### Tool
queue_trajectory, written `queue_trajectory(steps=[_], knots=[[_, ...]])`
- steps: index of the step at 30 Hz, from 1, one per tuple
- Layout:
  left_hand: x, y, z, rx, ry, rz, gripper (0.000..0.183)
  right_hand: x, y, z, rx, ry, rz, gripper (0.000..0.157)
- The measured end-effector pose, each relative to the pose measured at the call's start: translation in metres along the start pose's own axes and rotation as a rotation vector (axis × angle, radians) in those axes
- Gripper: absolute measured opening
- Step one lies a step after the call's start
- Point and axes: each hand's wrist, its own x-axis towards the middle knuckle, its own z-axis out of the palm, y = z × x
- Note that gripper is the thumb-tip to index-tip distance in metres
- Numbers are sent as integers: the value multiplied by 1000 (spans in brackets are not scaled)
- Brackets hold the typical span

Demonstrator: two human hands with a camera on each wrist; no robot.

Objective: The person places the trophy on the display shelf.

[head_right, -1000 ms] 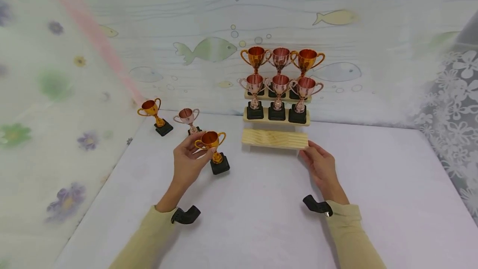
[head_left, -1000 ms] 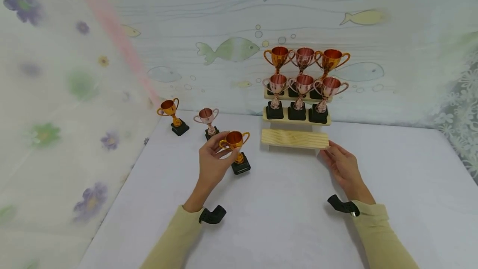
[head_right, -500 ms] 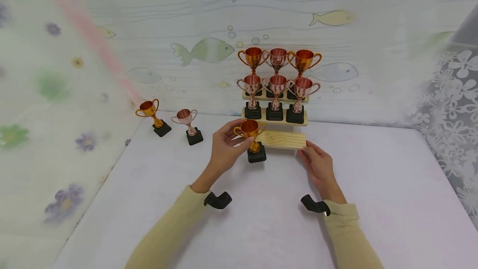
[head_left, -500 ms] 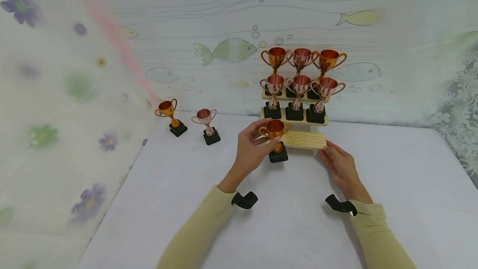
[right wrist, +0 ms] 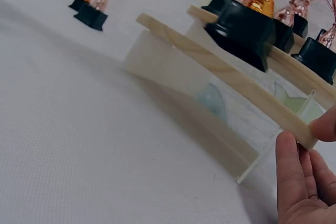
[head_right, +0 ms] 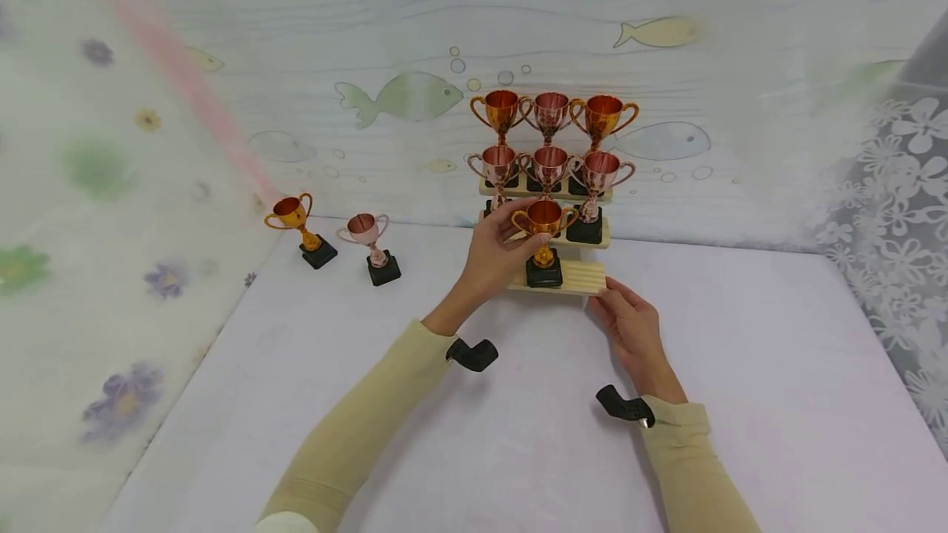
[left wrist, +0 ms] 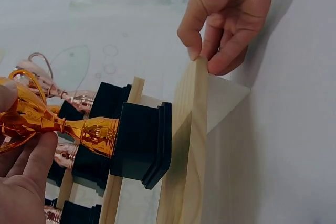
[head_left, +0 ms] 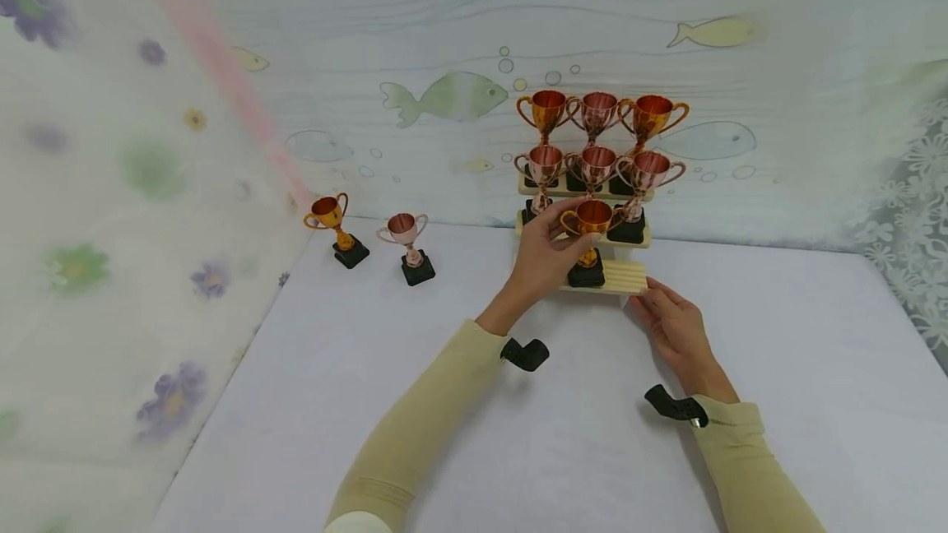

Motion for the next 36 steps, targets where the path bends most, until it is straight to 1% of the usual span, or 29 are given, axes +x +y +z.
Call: queue_trajectory(steps=[4, 11, 16, 22, 26, 31, 36], knots=[[8, -3, 9, 10, -45, -29, 51, -1, 0, 1, -12, 0, -3, 16], [16, -13, 27, -1, -132, -32, 50, -1, 2, 1, -11, 4, 5, 13], [19, -20, 40, -6, -137, -44, 50, -3, 3, 0, -3, 2, 15, 14], [22, -22, 51, 2, -143, -48, 50, -3, 1, -1, 20, -12, 11, 15], [22, -22, 55, -11, -138, -48, 50, -3, 1, -1, 31, -18, 19, 16], [22, -23, 56, -10, -141, -44, 52, -5, 1, -1, 39, -19, 17, 14], [20, -24, 52, -15, -166, -53, 65, -5, 2, -2, 17, -27, -8, 13]])
